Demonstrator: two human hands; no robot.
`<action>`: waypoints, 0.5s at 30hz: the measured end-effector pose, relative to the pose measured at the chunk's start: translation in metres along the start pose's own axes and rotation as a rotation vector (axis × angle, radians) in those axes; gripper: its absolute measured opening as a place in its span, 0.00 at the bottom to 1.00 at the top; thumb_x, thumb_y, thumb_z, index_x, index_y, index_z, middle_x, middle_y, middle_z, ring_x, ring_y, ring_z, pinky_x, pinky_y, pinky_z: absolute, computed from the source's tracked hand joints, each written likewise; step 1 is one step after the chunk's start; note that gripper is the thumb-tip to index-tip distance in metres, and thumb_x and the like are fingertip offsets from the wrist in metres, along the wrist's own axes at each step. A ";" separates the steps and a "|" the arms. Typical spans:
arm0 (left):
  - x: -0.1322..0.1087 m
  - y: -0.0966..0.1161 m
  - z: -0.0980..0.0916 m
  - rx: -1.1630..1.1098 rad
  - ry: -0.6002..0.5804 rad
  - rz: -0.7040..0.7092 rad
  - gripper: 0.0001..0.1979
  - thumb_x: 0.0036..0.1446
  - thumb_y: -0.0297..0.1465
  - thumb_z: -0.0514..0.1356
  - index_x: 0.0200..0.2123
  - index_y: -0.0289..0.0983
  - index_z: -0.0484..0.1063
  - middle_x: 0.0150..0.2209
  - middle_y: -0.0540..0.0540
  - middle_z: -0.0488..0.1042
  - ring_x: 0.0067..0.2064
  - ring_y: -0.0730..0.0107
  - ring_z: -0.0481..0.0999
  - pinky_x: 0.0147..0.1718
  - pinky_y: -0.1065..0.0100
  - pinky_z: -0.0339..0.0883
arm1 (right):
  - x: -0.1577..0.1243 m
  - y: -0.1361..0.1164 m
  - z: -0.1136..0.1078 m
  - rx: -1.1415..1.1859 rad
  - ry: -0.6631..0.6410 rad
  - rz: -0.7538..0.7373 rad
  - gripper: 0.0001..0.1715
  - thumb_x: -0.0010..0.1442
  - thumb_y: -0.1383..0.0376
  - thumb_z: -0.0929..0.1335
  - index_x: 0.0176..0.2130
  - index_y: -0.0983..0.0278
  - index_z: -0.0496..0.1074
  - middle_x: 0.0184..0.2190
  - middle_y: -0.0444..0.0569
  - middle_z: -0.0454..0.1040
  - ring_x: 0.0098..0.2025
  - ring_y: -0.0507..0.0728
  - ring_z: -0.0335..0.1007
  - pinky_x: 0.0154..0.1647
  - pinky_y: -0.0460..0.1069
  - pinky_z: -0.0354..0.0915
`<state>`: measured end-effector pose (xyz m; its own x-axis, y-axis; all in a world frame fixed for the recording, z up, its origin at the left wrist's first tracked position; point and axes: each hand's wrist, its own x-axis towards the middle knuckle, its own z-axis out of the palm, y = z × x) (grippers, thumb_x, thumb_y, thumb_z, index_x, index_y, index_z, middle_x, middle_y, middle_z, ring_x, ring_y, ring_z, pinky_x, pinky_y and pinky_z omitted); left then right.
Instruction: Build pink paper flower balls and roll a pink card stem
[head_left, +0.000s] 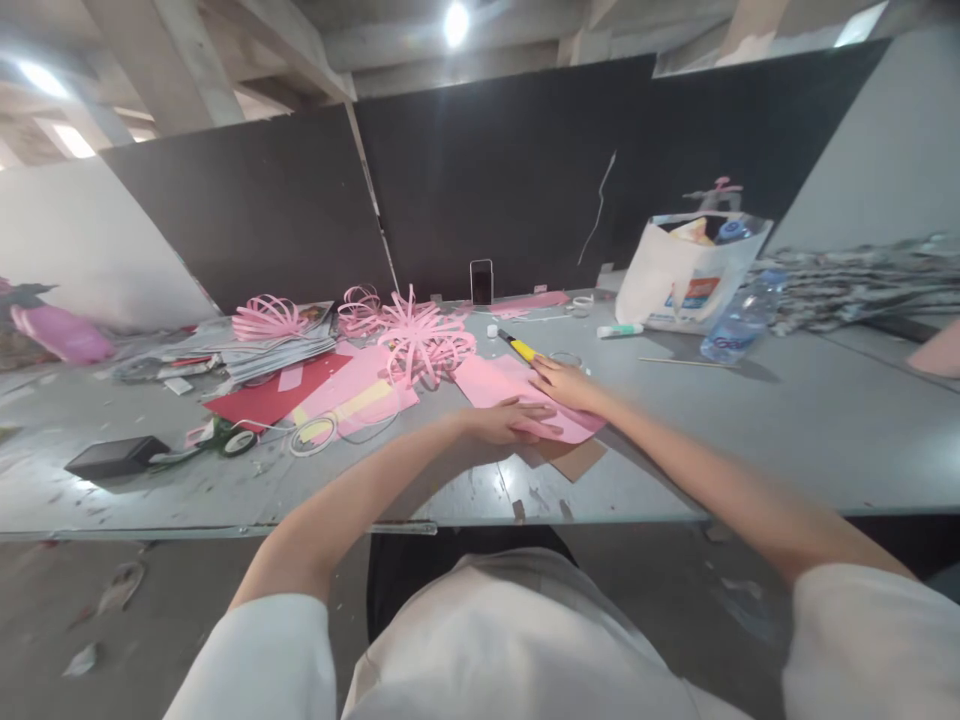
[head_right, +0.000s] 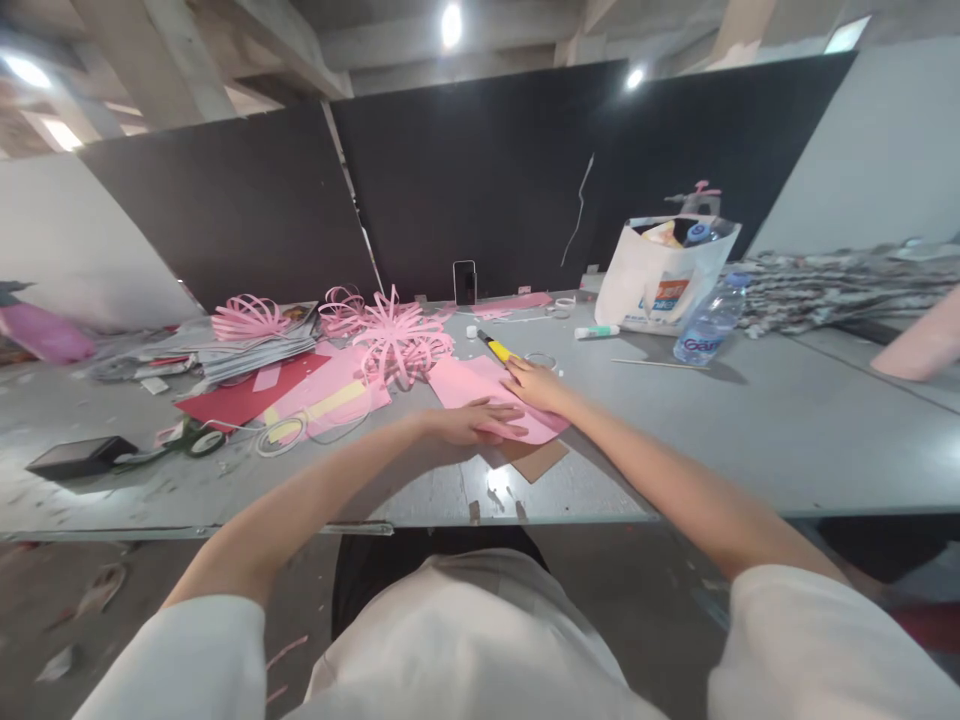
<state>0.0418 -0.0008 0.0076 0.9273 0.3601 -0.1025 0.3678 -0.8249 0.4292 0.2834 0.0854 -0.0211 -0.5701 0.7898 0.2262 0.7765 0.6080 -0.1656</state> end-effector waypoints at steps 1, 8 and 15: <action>0.006 -0.008 -0.002 -0.022 0.005 0.015 0.26 0.78 0.37 0.51 0.75 0.48 0.63 0.81 0.46 0.46 0.82 0.60 0.41 0.78 0.50 0.25 | 0.000 0.002 -0.002 -0.002 0.014 0.012 0.37 0.78 0.50 0.55 0.75 0.64 0.63 0.76 0.59 0.62 0.76 0.70 0.61 0.74 0.64 0.60; 0.013 -0.019 0.008 -0.183 0.237 0.045 0.20 0.73 0.32 0.61 0.66 0.47 0.77 0.76 0.42 0.61 0.79 0.61 0.57 0.78 0.51 0.38 | -0.004 0.010 -0.008 0.006 0.058 0.051 0.30 0.78 0.56 0.58 0.68 0.62 0.74 0.72 0.58 0.69 0.70 0.70 0.69 0.73 0.65 0.61; 0.003 -0.017 0.014 -0.203 0.357 0.069 0.18 0.76 0.35 0.57 0.64 0.49 0.78 0.72 0.43 0.68 0.75 0.59 0.65 0.74 0.54 0.57 | -0.007 0.023 -0.019 0.024 0.124 0.157 0.29 0.78 0.53 0.59 0.65 0.61 0.77 0.70 0.58 0.72 0.74 0.69 0.64 0.74 0.66 0.58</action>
<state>0.0398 0.0080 -0.0127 0.8537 0.4646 0.2353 0.2507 -0.7626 0.5963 0.3103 0.0928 -0.0079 -0.4038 0.8600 0.3121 0.8459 0.4809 -0.2308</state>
